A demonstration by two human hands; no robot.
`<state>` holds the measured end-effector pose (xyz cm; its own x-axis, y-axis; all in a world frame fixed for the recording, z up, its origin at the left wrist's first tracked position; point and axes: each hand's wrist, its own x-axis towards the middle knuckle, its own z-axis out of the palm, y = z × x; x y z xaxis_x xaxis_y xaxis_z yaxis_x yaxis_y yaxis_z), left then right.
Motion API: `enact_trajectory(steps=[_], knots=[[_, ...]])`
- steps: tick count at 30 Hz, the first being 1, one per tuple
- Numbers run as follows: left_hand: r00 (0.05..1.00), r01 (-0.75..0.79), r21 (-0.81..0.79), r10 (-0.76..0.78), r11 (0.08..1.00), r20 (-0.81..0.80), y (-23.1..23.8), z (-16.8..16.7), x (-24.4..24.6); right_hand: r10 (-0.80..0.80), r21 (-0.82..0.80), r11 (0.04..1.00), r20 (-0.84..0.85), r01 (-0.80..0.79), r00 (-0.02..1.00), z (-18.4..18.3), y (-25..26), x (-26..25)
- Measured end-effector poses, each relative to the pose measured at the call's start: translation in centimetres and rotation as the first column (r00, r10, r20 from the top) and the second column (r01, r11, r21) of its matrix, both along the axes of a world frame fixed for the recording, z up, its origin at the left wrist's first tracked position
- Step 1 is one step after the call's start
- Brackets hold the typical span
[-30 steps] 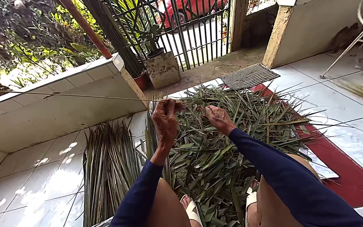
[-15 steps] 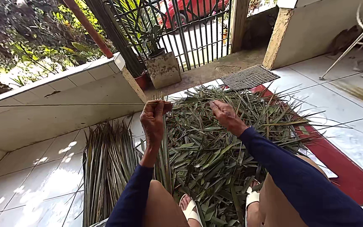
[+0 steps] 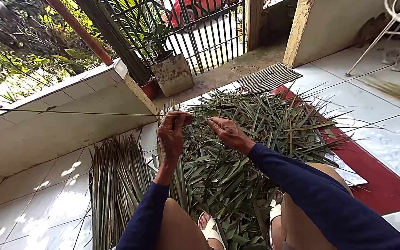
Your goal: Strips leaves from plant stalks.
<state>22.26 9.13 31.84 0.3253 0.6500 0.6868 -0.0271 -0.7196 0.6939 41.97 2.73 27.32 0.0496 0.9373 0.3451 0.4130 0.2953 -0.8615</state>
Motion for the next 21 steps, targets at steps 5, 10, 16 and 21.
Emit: enact_trajectory(steps=[5,10,16,21], knots=[[1.0,-0.005,0.019,0.005,1.0,-0.01,-0.3,0.1,0.2,-0.056,-0.064,0.996,0.054,0.059,0.997,0.1,0.0,0.3],[0.999,-0.017,0.035,0.018,0.999,-0.047,-0.3,0.0,0.0,-0.113,-0.101,0.987,0.121,0.125,0.986,-0.2,0.3,0.3],[0.998,-0.004,0.055,0.007,0.998,-0.059,-0.5,0.3,-0.3,-0.147,-0.189,0.965,0.192,0.184,0.97,-0.9,0.8,1.3],[0.997,-0.002,0.078,0.008,0.997,-0.074,-0.4,0.4,-0.7,-0.156,-0.275,0.932,0.286,0.236,0.945,-2.3,1.7,2.5]])
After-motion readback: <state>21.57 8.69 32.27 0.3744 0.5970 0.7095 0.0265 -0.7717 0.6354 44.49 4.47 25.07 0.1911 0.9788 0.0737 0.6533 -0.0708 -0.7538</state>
